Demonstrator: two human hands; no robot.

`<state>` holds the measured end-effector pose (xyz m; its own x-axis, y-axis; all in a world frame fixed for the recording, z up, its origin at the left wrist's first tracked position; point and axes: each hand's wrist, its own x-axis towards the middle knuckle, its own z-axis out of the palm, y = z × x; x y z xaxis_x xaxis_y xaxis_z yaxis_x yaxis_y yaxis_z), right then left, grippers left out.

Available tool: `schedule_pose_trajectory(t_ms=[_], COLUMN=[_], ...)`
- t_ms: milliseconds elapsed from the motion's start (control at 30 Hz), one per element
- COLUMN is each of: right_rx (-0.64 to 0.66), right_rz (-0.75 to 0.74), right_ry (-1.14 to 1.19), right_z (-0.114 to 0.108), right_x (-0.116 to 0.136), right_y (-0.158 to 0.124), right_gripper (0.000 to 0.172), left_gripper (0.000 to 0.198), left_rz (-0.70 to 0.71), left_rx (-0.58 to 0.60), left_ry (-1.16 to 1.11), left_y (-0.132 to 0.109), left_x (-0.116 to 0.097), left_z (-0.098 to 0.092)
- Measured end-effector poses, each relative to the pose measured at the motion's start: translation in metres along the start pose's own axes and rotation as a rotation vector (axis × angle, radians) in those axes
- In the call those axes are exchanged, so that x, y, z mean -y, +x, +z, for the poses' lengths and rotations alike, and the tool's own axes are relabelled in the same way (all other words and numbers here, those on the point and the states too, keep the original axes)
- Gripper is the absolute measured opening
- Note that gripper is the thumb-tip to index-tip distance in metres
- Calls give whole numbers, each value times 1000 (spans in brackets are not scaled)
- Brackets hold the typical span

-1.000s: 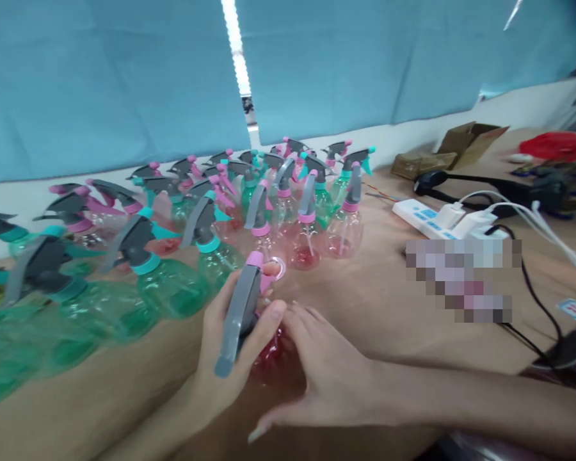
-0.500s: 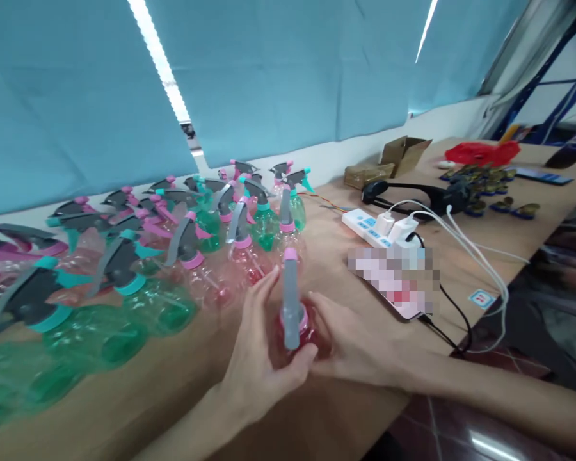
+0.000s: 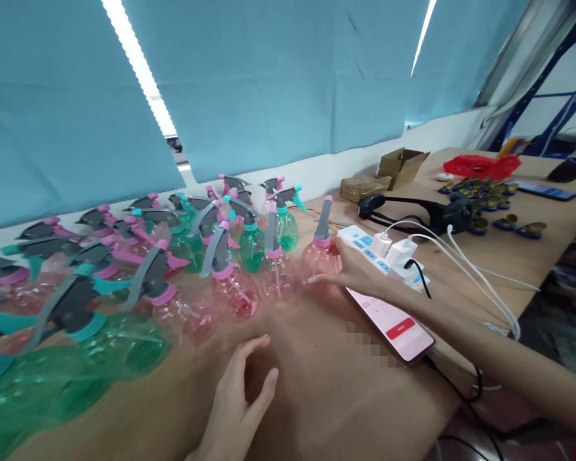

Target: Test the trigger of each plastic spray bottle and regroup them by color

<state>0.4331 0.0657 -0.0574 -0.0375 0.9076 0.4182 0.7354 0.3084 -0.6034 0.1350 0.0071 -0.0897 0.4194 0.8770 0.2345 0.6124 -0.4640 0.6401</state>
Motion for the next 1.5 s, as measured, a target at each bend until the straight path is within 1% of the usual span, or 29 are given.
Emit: schedule_pose_trajectory(t_ms=[267, 400, 567, 633, 700, 800, 900, 967, 1033, 1067, 1100, 1167, 1233, 1333, 1400, 1500], right_rx=[59, 88, 102, 87, 59, 2, -59, -111, -245, -271, -265, -192, -34, 151, 240, 334], right_rz=[41, 48, 72, 109, 158, 211, 209, 166, -4, -80, -143, -228, -324, -418, -468, -542], right_ry=[-35, -37, -55, -73, -94, -121, -136, -142, -167, -173, -171, -151, -102, -26, 14, 68], right_z=[7, 9, 12, 14, 14, 13, 13, 17, 26, 31, 38, 53, 70, 101, 125, 160], right_x=[-5, -7, -7, -6, -4, 5, 21, 36, 54, 64, 75, 99, 123, 154, 172, 198], right_y=[6, 9, 11, 9, 5, -7, -28, -44, -58, -63, -68, -73, -74, -72, -71, -72], right_gripper=[69, 70, 72, 78, 88, 100, 99, 88, 74, 68, 62, 55, 50, 40, 37, 36], left_gripper=[28, 27, 25, 25, 24, 25, 24, 24, 24, 23, 23, 21, 19, 17, 16, 16], left_rz=[-2, 30, 32, 42, 53, 69, 99, 109, 100, 91, 80, 53, 26, -11, -52, -148], left_rx=[2, -6, -21, -25, -18, 13, 36, 43, 43, 40, 35, 12, -18, -75, -103, -139], left_ry=[-14, -14, -28, -23, -15, -13, -24, -27, -28, -30, -30, -20, 2, 31, 42, 49], left_y=[2, 1, 1, 0, -2, -6, -12, -18, -27, -32, -37, -49, -61, -84, -101, -130], left_x=[9, 9, 7, 9, 10, 10, 10, 12, 17, 21, 25, 35, 45, 60, 69, 81], left_z=[3, 2, 3, 4, 6, 5, 0, -5, -13, -18, -23, -34, -47, -69, -86, -114])
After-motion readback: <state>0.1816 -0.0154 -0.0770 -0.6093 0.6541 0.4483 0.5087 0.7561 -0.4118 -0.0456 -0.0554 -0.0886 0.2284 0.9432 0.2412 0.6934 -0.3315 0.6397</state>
